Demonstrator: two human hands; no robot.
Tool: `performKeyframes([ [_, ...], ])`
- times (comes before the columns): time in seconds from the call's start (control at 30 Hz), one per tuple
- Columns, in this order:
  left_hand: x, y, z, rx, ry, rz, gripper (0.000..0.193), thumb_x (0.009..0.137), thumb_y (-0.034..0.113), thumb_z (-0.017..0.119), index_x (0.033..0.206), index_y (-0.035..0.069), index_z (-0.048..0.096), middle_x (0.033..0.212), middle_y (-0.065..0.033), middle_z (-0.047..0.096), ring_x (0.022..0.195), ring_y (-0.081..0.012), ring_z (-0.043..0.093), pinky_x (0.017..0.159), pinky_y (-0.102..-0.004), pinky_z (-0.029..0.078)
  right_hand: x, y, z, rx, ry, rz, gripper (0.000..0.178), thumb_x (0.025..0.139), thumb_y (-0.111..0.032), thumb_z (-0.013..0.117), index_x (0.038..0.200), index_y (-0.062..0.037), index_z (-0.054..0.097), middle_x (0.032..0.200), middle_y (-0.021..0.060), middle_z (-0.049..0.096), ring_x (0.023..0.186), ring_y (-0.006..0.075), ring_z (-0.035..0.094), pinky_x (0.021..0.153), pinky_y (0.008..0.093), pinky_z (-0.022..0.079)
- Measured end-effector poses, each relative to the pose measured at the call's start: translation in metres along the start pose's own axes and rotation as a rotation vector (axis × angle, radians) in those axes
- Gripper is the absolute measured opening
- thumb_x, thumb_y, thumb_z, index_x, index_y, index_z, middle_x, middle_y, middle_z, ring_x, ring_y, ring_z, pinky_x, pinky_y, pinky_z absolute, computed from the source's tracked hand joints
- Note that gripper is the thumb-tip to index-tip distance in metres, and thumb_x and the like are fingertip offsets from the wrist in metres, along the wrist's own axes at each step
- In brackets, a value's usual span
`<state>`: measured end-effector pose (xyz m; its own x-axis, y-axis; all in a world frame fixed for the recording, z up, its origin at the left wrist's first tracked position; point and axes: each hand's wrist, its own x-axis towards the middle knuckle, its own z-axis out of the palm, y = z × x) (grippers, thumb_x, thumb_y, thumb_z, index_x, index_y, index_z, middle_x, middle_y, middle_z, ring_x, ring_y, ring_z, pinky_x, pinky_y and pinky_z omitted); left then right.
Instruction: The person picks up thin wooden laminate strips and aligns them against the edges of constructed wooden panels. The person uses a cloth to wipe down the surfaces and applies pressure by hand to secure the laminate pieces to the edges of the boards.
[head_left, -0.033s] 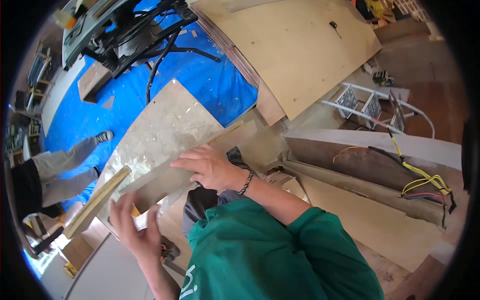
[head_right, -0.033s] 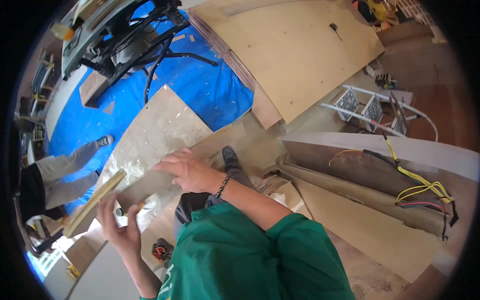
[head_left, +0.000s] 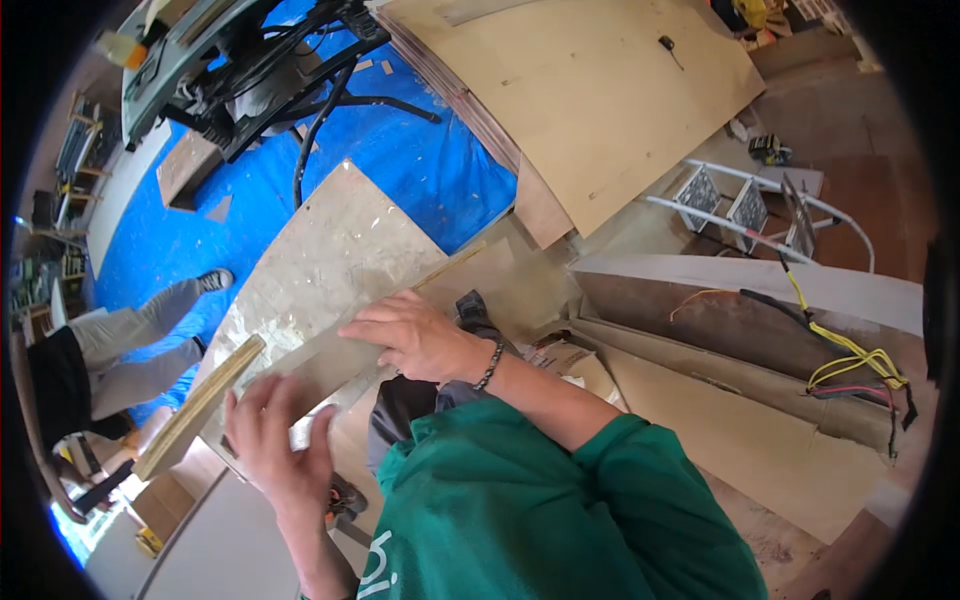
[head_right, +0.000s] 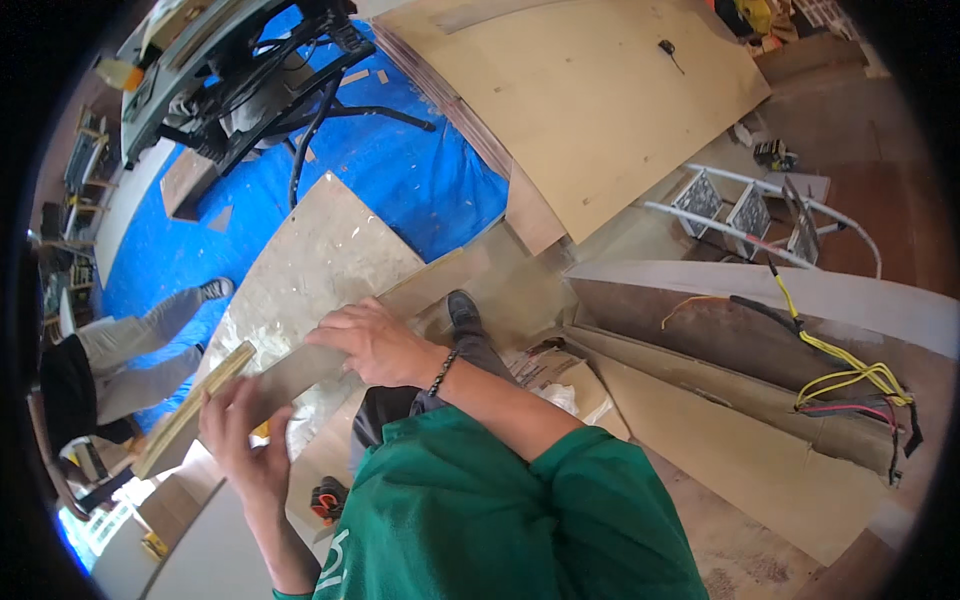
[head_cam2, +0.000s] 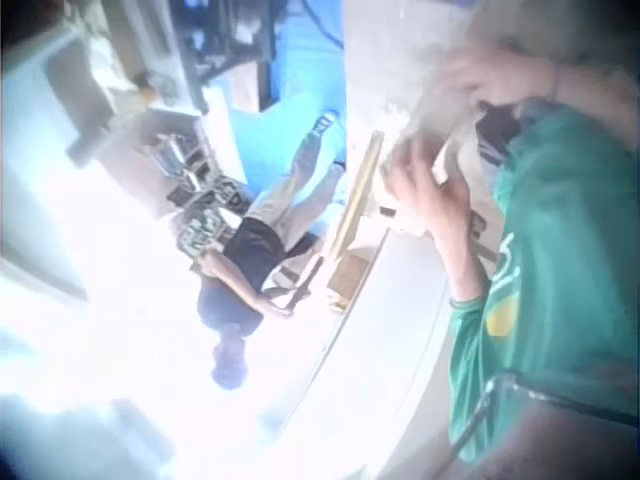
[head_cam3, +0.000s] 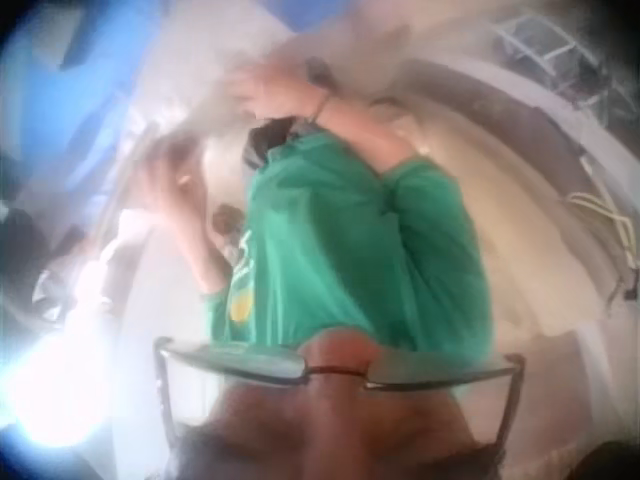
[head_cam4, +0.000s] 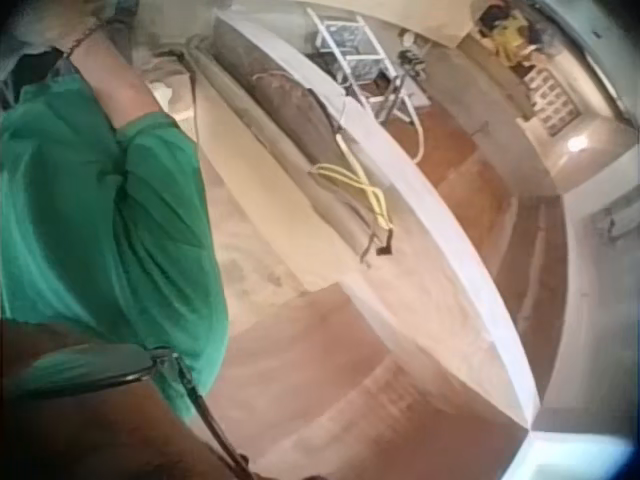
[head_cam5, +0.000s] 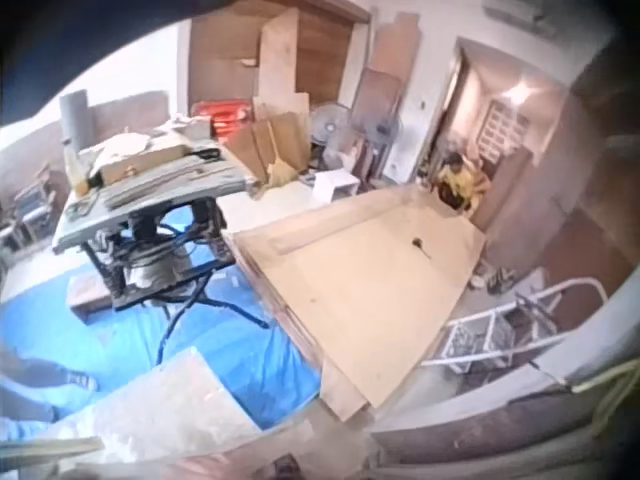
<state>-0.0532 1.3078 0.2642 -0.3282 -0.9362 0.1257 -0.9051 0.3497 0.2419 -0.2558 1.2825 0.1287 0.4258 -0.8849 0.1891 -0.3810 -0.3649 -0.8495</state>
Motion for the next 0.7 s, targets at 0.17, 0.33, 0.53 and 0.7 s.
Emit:
performKeyframes([
  [0.17, 0.041, 0.02, 0.039, 0.057, -0.39, 0.117, 0.053, 0.067, 0.014, 0.079, 0.112, 0.004, 0.054, 0.11, -0.0124, 0.059, 0.101, -0.0316, 0.057, 0.091, -0.0454, 0.043, 0.003, 0.008, 0.007, 0.038, 0.055, -0.056, 0.05, 0.065, -0.006, 0.074, 0.114, -0.0111, 0.061, 0.104, 0.0033, 0.059, 0.104, 0.0225, 0.056, 0.087, 0.0395, 0.037],
  [0.33, 0.047, 0.02, 0.05, 0.071, -0.447, 0.107, 0.049, 0.066, 0.012, 0.079, 0.107, 0.004, 0.053, 0.108, -0.0133, 0.058, 0.096, -0.0316, 0.056, 0.081, -0.0424, 0.046, 0.003, 0.014, 0.005, 0.111, 0.069, -0.071, 0.045, 0.066, -0.004, 0.072, 0.109, -0.0112, 0.063, 0.1, 0.0024, 0.059, 0.1, 0.022, 0.055, 0.085, 0.0382, 0.037],
  [0.53, 0.041, 0.018, 0.055, 0.087, -0.408, 0.132, 0.041, 0.071, 0.013, 0.077, 0.103, 0.004, 0.054, 0.11, -0.0133, 0.058, 0.097, -0.0331, 0.056, 0.082, -0.0431, 0.045, 0.004, 0.016, 0.004, 0.117, 0.023, -0.049, 0.054, 0.064, 0.001, 0.072, 0.116, -0.0063, 0.059, 0.105, 0.0059, 0.059, 0.104, 0.0236, 0.054, 0.088, 0.0382, 0.037],
  [0.7, 0.038, 0.014, 0.057, 0.045, -0.352, 0.192, 0.037, 0.071, 0.012, 0.076, 0.1, 0.004, 0.055, 0.11, -0.0132, 0.058, 0.096, -0.0332, 0.055, 0.083, -0.0442, 0.044, 0.003, 0.012, -0.002, 0.157, 0.063, 0.0, 0.06, 0.064, -0.001, 0.073, 0.122, -0.0047, 0.056, 0.111, 0.0107, 0.058, 0.11, 0.0266, 0.053, 0.095, 0.0389, 0.038],
])
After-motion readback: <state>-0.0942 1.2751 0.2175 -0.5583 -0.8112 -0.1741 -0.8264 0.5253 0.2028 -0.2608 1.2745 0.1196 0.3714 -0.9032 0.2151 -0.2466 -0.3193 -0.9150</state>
